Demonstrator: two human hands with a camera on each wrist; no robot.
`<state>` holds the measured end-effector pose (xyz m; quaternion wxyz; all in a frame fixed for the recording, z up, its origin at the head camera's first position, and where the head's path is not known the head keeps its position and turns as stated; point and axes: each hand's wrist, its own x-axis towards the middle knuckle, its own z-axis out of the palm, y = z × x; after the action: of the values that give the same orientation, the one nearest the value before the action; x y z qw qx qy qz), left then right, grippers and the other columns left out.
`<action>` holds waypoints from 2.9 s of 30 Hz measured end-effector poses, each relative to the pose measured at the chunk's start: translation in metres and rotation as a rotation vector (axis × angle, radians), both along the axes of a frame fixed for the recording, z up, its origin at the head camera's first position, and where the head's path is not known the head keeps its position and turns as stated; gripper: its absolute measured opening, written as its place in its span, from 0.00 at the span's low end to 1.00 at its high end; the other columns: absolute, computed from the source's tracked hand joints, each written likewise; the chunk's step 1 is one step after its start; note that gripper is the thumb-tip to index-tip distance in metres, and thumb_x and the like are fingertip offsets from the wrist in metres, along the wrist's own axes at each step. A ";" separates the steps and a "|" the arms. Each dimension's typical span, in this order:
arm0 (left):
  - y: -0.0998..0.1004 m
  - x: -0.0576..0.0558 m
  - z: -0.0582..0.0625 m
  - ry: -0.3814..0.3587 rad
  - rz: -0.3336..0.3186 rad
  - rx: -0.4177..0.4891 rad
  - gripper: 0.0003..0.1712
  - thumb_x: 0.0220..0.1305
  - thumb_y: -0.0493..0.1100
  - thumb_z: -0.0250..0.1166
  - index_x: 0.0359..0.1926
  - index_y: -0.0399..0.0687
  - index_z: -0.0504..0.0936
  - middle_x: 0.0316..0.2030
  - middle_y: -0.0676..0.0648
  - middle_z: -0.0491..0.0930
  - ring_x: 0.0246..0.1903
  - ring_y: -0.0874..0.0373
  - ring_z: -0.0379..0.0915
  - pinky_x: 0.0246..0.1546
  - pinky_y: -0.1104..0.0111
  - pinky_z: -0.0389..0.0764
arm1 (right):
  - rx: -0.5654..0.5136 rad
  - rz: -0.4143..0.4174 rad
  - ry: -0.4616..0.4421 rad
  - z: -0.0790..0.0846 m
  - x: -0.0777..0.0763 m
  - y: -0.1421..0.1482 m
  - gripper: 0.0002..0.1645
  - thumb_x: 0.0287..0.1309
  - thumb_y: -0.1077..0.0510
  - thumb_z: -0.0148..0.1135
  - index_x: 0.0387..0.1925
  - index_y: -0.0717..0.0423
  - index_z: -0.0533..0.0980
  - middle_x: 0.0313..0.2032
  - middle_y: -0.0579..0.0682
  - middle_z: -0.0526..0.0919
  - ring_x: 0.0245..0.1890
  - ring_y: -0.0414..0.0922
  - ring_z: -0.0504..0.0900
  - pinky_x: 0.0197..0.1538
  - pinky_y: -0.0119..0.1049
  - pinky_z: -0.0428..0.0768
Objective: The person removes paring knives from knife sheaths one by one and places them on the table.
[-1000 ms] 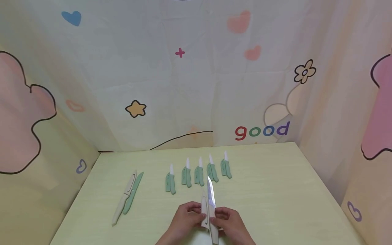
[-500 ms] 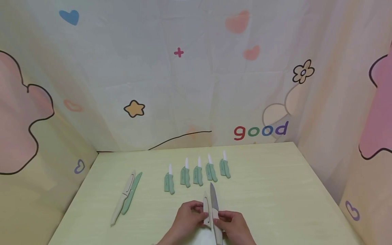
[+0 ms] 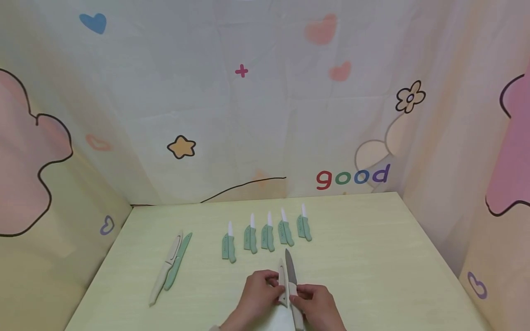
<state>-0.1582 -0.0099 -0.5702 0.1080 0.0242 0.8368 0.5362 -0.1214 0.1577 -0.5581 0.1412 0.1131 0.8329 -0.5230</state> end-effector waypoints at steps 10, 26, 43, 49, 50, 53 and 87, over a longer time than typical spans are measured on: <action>0.005 0.000 -0.001 0.079 0.018 -0.113 0.17 0.48 0.37 0.74 0.42 0.40 0.85 0.21 0.57 0.75 0.22 0.66 0.67 0.23 0.73 0.73 | 0.163 0.018 0.049 0.007 0.000 -0.005 0.25 0.51 0.52 0.71 0.47 0.64 0.81 0.31 0.48 0.86 0.32 0.41 0.79 0.34 0.41 0.81; 0.010 0.002 -0.003 0.203 -0.034 -0.251 0.07 0.50 0.38 0.71 0.24 0.49 0.79 0.20 0.55 0.66 0.21 0.64 0.59 0.17 0.73 0.62 | 0.338 0.041 0.150 0.007 0.002 -0.008 0.25 0.50 0.53 0.72 0.48 0.63 0.82 0.24 0.44 0.79 0.24 0.42 0.70 0.26 0.35 0.69; 0.017 0.006 0.002 0.205 -0.050 -0.280 0.08 0.51 0.38 0.72 0.31 0.45 0.81 0.21 0.55 0.66 0.21 0.64 0.60 0.18 0.74 0.63 | 0.365 0.001 0.143 0.007 0.003 -0.001 0.22 0.50 0.52 0.71 0.46 0.60 0.83 0.26 0.46 0.80 0.26 0.43 0.71 0.27 0.36 0.72; 0.015 0.008 0.002 0.234 -0.048 -0.275 0.08 0.50 0.38 0.72 0.30 0.44 0.81 0.21 0.55 0.66 0.21 0.64 0.60 0.18 0.74 0.63 | 0.366 0.011 0.148 0.006 0.003 0.000 0.21 0.51 0.53 0.71 0.45 0.61 0.83 0.27 0.46 0.80 0.27 0.42 0.72 0.28 0.37 0.74; 0.014 0.008 0.002 0.233 -0.047 -0.273 0.08 0.50 0.38 0.72 0.31 0.45 0.81 0.21 0.55 0.67 0.21 0.65 0.60 0.18 0.74 0.63 | 0.372 0.018 0.154 0.007 0.003 0.000 0.22 0.51 0.52 0.71 0.45 0.61 0.83 0.27 0.46 0.80 0.26 0.42 0.72 0.28 0.37 0.74; 0.011 0.007 0.000 0.241 -0.042 -0.277 0.08 0.50 0.38 0.72 0.29 0.46 0.81 0.21 0.55 0.67 0.21 0.65 0.60 0.18 0.73 0.64 | 0.382 0.035 0.165 0.007 0.002 -0.002 0.22 0.51 0.52 0.71 0.45 0.62 0.83 0.26 0.46 0.79 0.26 0.42 0.71 0.28 0.37 0.74; -0.018 0.009 0.006 0.220 -0.032 -0.199 0.27 0.51 0.41 0.74 0.52 0.36 0.80 0.24 0.55 0.74 0.22 0.67 0.65 0.23 0.72 0.72 | 0.329 0.004 0.236 0.020 -0.002 -0.009 0.17 0.51 0.54 0.70 0.43 0.56 0.84 0.25 0.45 0.76 0.26 0.40 0.73 0.27 0.35 0.73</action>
<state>-0.1490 -0.0274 -0.5647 0.0262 0.0852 0.8922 0.4428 -0.1230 0.1490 -0.5378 0.0230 0.0709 0.9182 -0.3890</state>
